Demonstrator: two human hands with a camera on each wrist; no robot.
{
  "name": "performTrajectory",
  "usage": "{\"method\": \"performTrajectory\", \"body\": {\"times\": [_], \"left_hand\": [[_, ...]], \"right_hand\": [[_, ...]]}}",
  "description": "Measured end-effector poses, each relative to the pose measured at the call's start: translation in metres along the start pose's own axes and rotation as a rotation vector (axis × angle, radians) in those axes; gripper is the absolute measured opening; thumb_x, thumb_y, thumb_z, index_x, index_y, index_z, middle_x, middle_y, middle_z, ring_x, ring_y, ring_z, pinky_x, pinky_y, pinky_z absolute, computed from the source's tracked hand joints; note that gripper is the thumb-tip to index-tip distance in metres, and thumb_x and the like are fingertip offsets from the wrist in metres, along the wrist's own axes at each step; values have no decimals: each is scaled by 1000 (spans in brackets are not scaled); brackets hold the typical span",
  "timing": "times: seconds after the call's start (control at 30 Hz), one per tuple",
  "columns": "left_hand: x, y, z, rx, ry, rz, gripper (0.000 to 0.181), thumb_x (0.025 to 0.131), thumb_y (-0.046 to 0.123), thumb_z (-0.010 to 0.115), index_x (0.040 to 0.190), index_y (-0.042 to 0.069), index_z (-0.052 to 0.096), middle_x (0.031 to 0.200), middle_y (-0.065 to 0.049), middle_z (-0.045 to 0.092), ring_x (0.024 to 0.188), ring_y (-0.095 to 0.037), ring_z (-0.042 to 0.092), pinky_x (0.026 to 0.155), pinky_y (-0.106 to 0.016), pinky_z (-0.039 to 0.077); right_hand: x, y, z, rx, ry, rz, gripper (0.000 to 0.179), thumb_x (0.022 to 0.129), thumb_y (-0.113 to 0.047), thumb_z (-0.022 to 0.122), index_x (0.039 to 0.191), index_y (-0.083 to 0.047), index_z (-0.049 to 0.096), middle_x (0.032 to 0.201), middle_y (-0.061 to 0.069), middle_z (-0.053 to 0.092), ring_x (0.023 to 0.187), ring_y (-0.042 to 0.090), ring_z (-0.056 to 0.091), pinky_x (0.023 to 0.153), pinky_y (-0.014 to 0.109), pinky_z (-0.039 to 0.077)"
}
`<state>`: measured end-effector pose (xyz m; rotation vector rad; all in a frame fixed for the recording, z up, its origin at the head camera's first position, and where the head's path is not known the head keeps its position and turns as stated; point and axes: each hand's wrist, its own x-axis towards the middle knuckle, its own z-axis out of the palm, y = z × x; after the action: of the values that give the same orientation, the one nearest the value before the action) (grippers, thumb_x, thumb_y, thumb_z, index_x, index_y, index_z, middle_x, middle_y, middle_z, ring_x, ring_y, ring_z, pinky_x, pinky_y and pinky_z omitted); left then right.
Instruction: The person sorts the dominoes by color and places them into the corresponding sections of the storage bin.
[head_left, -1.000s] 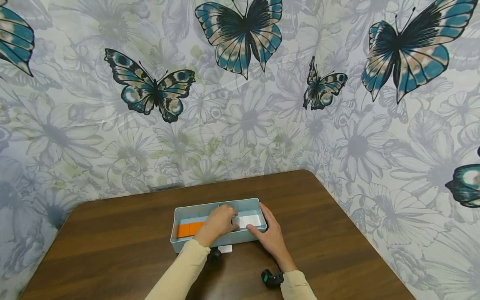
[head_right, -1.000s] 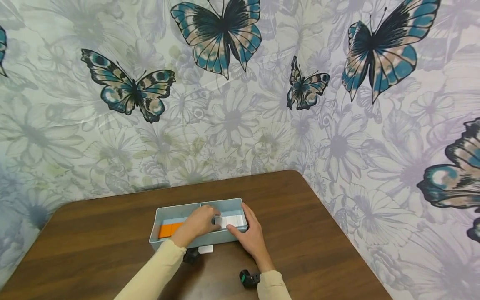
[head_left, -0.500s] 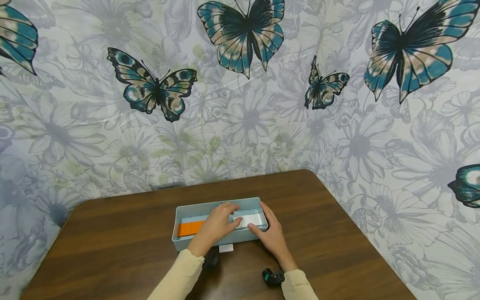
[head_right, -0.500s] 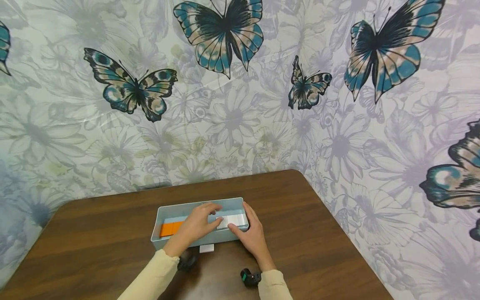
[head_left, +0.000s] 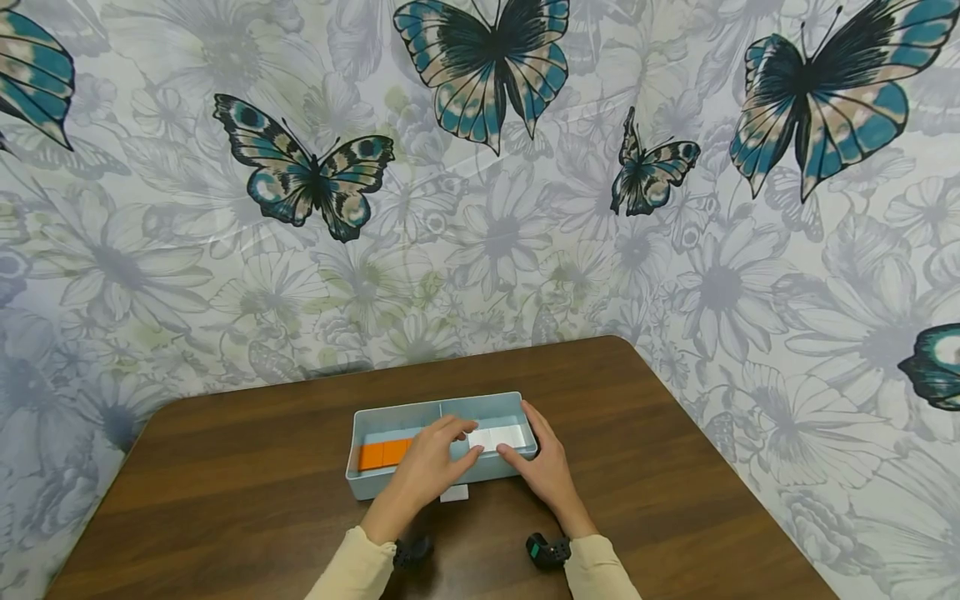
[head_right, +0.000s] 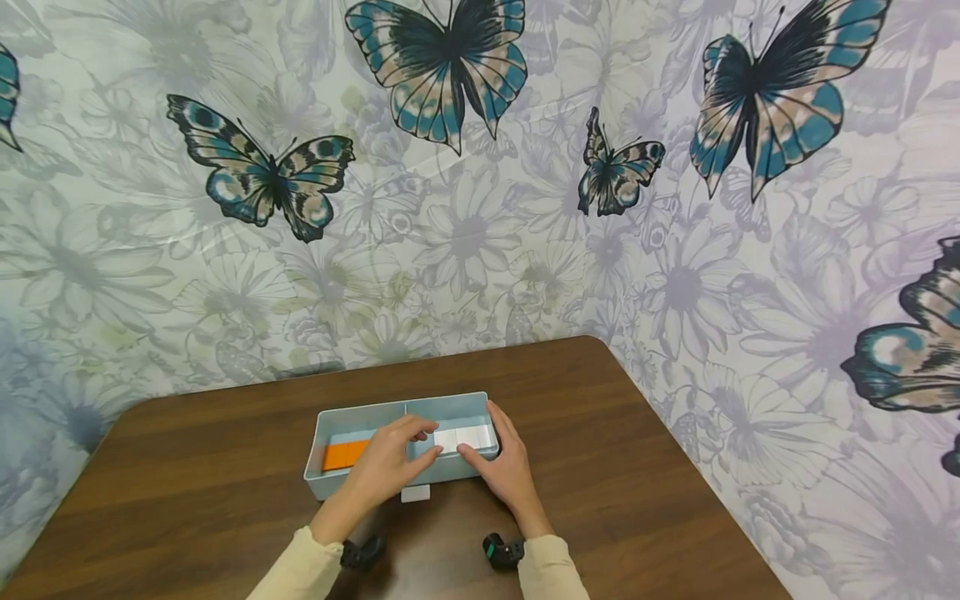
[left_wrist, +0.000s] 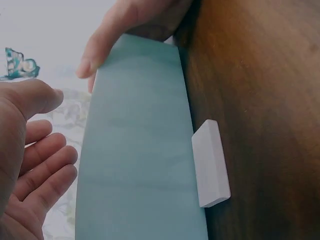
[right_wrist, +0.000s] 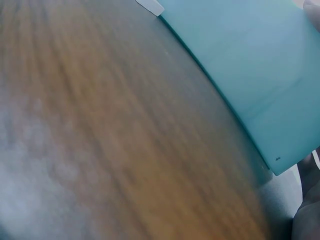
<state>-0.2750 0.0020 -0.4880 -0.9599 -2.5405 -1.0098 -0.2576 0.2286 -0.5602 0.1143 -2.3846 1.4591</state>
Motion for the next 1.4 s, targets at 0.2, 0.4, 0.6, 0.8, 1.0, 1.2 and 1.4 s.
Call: {"method": "performTrajectory", "body": {"times": [0.2,0.4,0.6,0.8,1.0,1.2,1.4], "left_hand": [[-11,8,-2,-32,44,37,30,88,21,83,115,10,75,106,-2,73,89,-16,69,78,-33,60],[-26,15,-1,-76,68,45,26,87,16,84,111,11,74,103,-5,72,87,-15,67,77,-31,59],[-45,15,2,-41,104,27,26,85,16,86,108,12,75,99,0,72,86,-11,66,78,-30,60],[-58,14,8,-40,124,-3,25,84,14,87,106,12,76,96,2,71,84,-12,67,76,-28,59],[-70,10,18,59,167,25,25,79,14,89,99,10,75,93,0,70,84,-13,67,75,-29,59],[-78,7,22,217,90,-15,26,84,20,86,107,9,79,100,3,67,92,-15,62,79,-34,58],[-80,6,25,254,31,-27,27,87,20,83,110,7,79,103,2,66,93,-15,59,80,-33,58]], "right_hand": [[0,-1,0,-19,1,-3,85,87,-35,84,159,-17,42,161,7,43,145,33,45,114,60,39],[0,-1,0,-22,0,5,85,87,-35,84,159,-17,42,162,7,43,145,33,45,116,59,37],[0,0,1,-13,-1,14,85,87,-36,84,159,-19,42,162,5,42,145,32,46,116,59,38],[0,-1,0,-13,1,14,85,88,-36,83,159,-19,41,162,6,42,145,34,45,115,61,37],[-1,-2,0,-21,3,24,85,87,-37,83,159,-20,42,162,7,42,146,34,44,116,61,36],[0,-2,-1,-15,4,33,85,87,-38,84,159,-20,42,162,6,42,146,33,44,117,60,35],[1,-2,-1,-16,6,20,85,86,-37,84,159,-20,42,162,7,43,146,34,44,117,60,35]]}}
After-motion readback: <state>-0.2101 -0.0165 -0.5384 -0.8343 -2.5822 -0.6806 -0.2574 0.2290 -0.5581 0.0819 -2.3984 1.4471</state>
